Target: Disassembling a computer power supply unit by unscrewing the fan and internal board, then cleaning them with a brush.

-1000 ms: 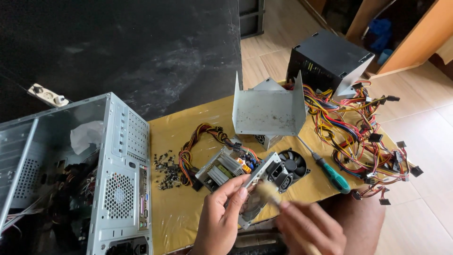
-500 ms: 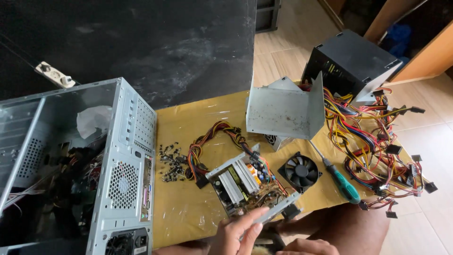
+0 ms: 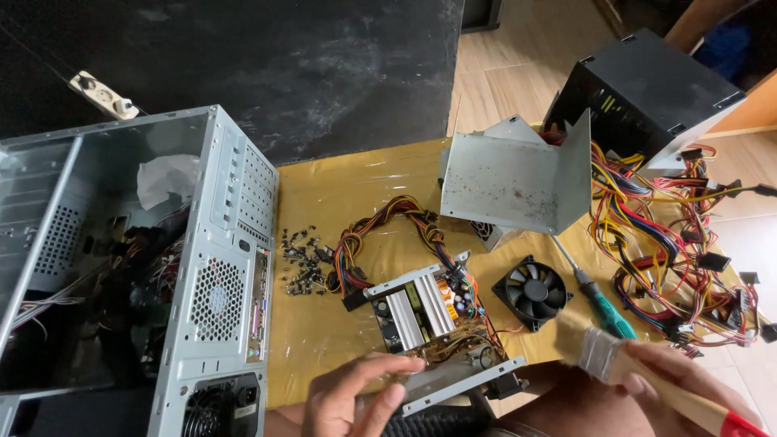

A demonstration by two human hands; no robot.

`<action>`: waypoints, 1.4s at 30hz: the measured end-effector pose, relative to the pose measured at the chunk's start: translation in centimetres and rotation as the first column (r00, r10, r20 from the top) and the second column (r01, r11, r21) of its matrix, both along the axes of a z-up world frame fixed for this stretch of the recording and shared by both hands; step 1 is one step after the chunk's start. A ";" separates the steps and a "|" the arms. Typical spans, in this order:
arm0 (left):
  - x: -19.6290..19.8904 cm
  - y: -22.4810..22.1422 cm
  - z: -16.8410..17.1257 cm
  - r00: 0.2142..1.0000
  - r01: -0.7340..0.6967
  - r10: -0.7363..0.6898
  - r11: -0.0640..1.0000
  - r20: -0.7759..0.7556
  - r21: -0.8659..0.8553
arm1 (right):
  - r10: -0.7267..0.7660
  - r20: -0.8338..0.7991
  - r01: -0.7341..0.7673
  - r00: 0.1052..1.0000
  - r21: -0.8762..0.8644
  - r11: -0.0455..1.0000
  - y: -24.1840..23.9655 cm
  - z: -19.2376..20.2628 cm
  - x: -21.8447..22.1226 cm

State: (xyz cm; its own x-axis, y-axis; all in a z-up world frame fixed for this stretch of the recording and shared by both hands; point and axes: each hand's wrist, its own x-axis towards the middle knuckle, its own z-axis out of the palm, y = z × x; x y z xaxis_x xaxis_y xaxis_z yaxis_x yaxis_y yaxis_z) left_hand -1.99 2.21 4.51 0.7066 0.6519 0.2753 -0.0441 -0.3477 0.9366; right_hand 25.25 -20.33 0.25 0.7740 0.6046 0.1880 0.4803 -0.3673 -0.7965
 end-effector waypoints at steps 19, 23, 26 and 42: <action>-3.4 2.7 -3.9 0.998 -0.056 0.056 0.980 0.006 0.192 | 0.340 0.570 -0.354 0.748 -0.091 0.931 9.4 2.4 1.4; -3.2 3.8 -4.3 1.000 0.011 -0.010 0.973 -0.005 0.231 | 0.450 0.511 -0.394 0.732 -0.221 0.892 10.6 3.1 1.6; -2.1 4.2 -4.1 0.995 0.087 -0.094 0.962 0.016 0.258 | 0.481 0.535 -0.405 0.694 -0.262 0.876 11.0 2.1 2.4; -1.0 4.3 -8.3 0.964 0.139 -0.222 0.888 0.144 0.437 | 0.555 0.495 -0.420 0.668 -0.365 0.831 10.2 0.9 4.3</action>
